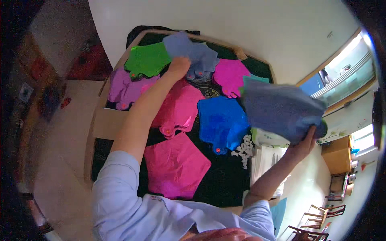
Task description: The person unpacks colorful products from plastic bags by hand, arranging them on a sorting table.
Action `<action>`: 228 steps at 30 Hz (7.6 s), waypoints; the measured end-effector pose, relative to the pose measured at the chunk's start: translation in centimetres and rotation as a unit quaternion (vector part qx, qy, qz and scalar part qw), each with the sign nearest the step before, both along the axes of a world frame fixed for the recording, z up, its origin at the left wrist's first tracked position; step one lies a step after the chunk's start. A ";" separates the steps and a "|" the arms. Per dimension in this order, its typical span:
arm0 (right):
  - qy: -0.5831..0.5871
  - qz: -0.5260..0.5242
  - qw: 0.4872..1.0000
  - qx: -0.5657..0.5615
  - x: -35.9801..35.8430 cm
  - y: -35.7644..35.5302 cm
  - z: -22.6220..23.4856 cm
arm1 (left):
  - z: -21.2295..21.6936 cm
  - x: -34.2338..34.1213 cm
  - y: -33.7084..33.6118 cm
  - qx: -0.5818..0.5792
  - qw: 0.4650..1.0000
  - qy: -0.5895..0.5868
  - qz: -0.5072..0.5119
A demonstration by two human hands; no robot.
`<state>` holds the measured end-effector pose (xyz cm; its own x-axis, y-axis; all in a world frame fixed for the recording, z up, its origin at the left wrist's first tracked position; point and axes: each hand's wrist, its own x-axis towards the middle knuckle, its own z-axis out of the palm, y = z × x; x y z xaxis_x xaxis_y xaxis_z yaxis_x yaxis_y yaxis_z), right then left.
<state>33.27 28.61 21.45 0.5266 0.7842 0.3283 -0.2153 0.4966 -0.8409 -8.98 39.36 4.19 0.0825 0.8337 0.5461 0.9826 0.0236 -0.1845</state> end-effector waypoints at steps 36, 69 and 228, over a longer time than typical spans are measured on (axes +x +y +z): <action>0.114 0.033 0.993 0.014 -4.3 -3.8 -4.3 | -3.2 0.7 2.6 -0.197 0.971 -0.080 -0.110; -0.688 0.125 0.690 0.186 -11.8 18.6 -15.9 | -3.1 10.0 -1.7 -0.148 0.965 -0.001 -0.215; -0.730 0.274 0.624 -0.048 3.8 19.1 -19.1 | -3.0 29.4 2.4 -0.129 0.841 -0.440 -0.286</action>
<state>37.04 47.69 2.33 -0.6354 0.7677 0.0824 0.6993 0.6175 -0.3601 20.42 41.73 1.20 0.1683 0.8956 0.4117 0.5788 -0.4279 0.6942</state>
